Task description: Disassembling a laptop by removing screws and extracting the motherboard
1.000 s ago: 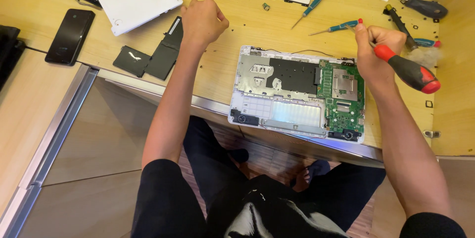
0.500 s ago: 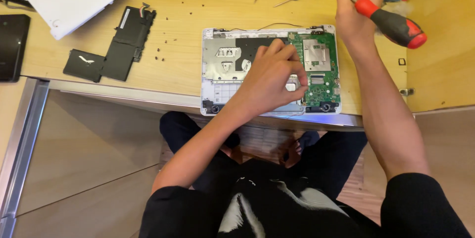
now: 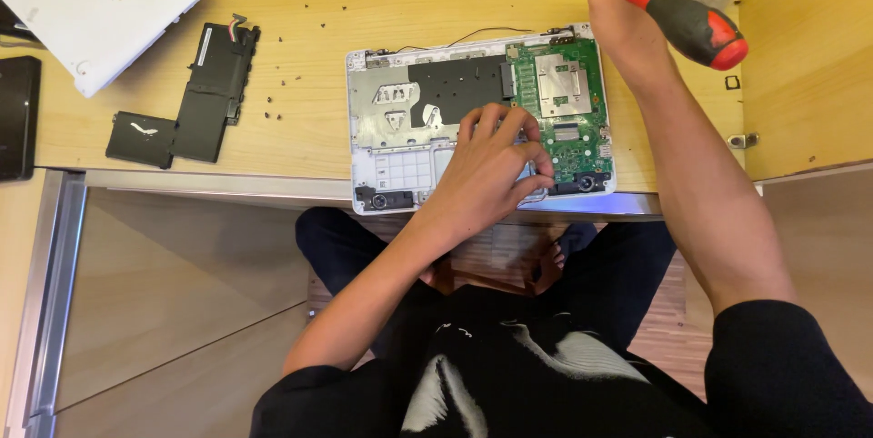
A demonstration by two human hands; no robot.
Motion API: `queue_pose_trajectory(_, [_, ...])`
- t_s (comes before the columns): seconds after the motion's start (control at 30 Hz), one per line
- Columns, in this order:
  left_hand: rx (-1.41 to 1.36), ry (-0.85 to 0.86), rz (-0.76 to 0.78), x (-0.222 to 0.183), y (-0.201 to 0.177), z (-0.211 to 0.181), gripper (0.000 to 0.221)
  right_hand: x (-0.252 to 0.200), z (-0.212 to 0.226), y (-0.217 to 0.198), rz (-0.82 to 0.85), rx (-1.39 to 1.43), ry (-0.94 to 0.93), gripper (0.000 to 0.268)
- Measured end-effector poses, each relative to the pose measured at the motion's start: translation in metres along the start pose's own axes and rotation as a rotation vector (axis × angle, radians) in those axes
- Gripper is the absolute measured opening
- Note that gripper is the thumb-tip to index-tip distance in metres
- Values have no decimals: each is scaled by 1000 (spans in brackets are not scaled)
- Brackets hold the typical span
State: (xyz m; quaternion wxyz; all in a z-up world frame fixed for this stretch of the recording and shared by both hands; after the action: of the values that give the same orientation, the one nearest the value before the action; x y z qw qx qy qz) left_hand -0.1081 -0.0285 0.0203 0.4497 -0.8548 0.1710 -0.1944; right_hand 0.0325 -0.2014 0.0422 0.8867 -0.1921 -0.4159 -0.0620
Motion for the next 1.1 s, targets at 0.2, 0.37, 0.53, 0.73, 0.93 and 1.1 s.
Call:
queue_pose_trajectory(0.2, [47, -20, -56, -3, -3, -5, 7, -1, 5, 3, 37, -32, 6, 67])
queue_pose_trajectory(0.37, [-27, -87, 8, -3, -4, -6, 5, 2, 12, 4, 68, -29, -41, 63])
queue_pose_trajectory(0.53, [10, -94, -46, -4, -3, -11, 6, -2, -1, 3, 68, -40, 16, 61])
queue_pose_trajectory(0.73, [176, -73, -99, -1, -5, -26, 7, 1, -2, 3, 57, -40, -12, 60])
queue_pose_trajectory(0.93, [11, 84, -224, 20, 7, -45, 6, 5, 5, 1, 53, -58, -82, 68])
queue_pose_trajectory(1.1, [73, 37, -222, 23, 35, -51, 5, 2, -8, -2, 12, -72, -70, 69])
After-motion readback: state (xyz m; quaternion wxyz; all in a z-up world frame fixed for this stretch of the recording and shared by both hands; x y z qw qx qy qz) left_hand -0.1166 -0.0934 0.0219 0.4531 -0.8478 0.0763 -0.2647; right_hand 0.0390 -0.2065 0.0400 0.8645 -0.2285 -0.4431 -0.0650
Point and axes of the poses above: each hand's wrist, its own x-axis towards the middle knuckle, its own y-axis out of the palm, z = x × y, the point moved 5 cm from there along x, towards the middle knuckle, and after that the axes turned 13 degrees about -y, right-handed, at the moved point
